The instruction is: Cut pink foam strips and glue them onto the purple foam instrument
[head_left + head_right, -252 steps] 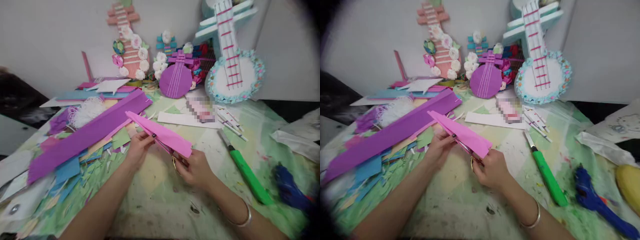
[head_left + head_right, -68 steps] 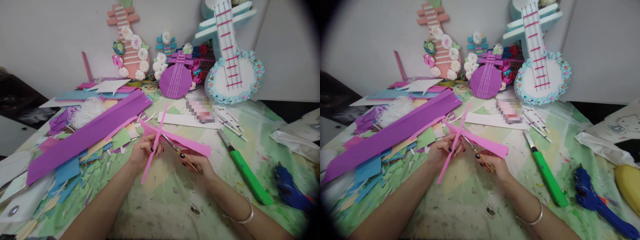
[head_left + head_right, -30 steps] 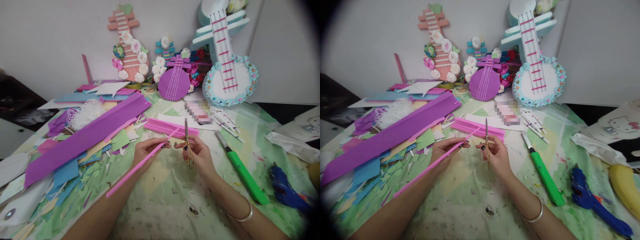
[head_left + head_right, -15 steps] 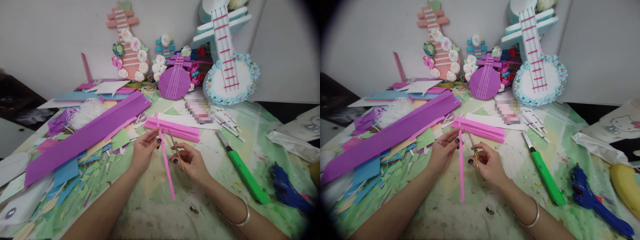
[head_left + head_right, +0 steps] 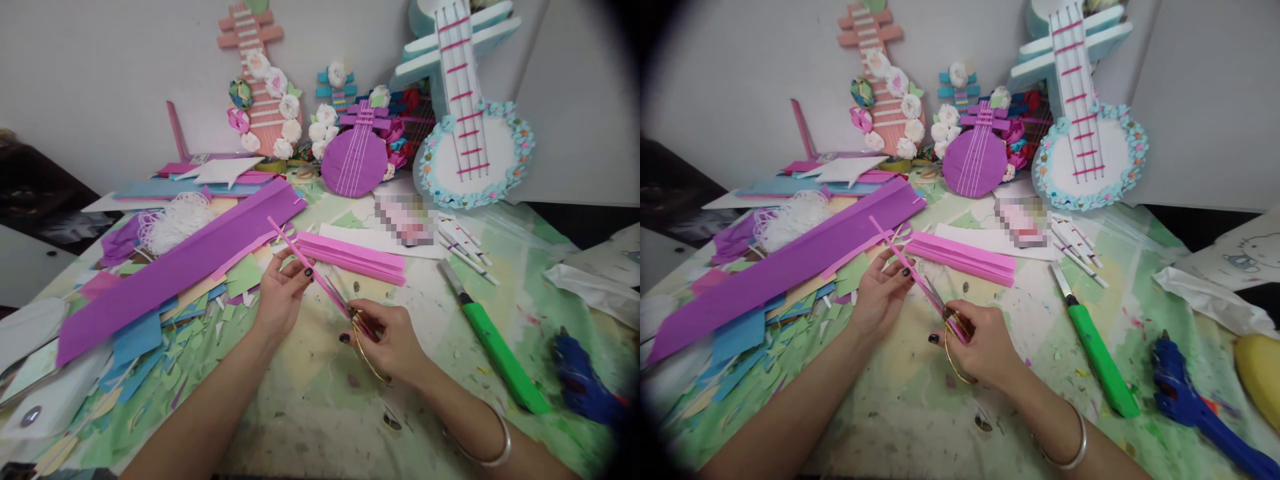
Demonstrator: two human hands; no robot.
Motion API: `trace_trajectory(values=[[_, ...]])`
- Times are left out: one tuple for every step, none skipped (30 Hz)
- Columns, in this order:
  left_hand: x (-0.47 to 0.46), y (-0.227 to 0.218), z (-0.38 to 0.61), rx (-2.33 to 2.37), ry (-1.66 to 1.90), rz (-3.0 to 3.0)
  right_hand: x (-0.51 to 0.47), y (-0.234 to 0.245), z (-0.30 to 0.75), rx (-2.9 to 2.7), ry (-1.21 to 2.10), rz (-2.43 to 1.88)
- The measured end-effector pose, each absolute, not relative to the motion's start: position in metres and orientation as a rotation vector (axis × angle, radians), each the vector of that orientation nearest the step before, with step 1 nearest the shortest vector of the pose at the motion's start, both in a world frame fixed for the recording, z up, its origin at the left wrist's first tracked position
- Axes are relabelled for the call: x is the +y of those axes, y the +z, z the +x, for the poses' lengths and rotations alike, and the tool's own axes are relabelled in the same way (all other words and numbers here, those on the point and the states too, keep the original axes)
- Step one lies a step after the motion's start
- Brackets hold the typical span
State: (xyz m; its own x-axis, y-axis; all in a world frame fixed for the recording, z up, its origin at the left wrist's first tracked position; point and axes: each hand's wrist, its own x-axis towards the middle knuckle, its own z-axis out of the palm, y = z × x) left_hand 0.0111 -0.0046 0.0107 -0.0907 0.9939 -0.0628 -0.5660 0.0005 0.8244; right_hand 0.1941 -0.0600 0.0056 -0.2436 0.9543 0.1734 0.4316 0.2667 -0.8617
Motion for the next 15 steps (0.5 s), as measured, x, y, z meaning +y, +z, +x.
trace_trajectory(values=[[-0.0042,0.0104,0.011,0.837,1.477,0.673,-0.0598,0.0049,0.1943,-1.824,0.89,-1.25],[-0.004,0.0102,0.0111,0.833,1.465,0.668,-0.0598,0.0045,0.1944,-1.839,0.877,-1.238],[-0.004,0.0101,0.0113,0.826,1.45,0.667,-0.0598,0.0043,0.1945,-1.851,0.866,-1.231],[-0.0042,0.0102,0.0115,0.818,1.439,0.669,-0.0598,0.0043,0.1946,-1.858,0.862,-1.223],[-0.0045,0.0104,0.0118,0.809,1.43,0.671,-0.0598,0.0045,0.1946,-1.862,0.863,-1.216],[-0.0048,0.0106,0.012,0.802,1.424,0.671,-0.0598,0.0046,0.1946,-1.861,0.869,-1.209],[-0.0052,0.0108,0.0122,0.798,1.42,0.669,-0.0598,0.0046,0.1947,-1.856,0.877,-1.204],[-0.0055,0.0111,0.0122,0.798,1.417,0.663,-0.0597,0.0044,0.1947,-1.849,0.887,-1.199],[-0.0057,0.0113,0.0121,0.798,1.412,0.655,-0.0596,0.004,0.1947,-1.845,0.897,-1.194],[-0.0058,0.0115,0.0118,0.797,1.403,0.644,-0.0594,0.0034,0.1947,-1.843,0.904,-1.19],[-0.0058,0.0116,0.0115,0.792,1.393,0.63,-0.0592,0.0027,0.1947,-1.842,0.908,-1.186],[-0.0056,0.0116,0.0112,0.784,1.381,0.615,-0.0589,0.0019,0.1947,-1.843,0.909,-1.182],[-0.0054,0.0116,0.0108,0.774,1.368,0.602,-0.0587,0.0013,0.1946,-1.843,0.904,-1.179],[-0.0052,0.0115,0.0105,0.762,1.353,0.589,-0.0584,0.0008,0.1945,-1.843,0.896,-1.177],[-0.0049,0.0114,0.0101,0.752,1.337,0.579,-0.0582,0.0007,0.1944,-1.843,0.885,-1.176]])
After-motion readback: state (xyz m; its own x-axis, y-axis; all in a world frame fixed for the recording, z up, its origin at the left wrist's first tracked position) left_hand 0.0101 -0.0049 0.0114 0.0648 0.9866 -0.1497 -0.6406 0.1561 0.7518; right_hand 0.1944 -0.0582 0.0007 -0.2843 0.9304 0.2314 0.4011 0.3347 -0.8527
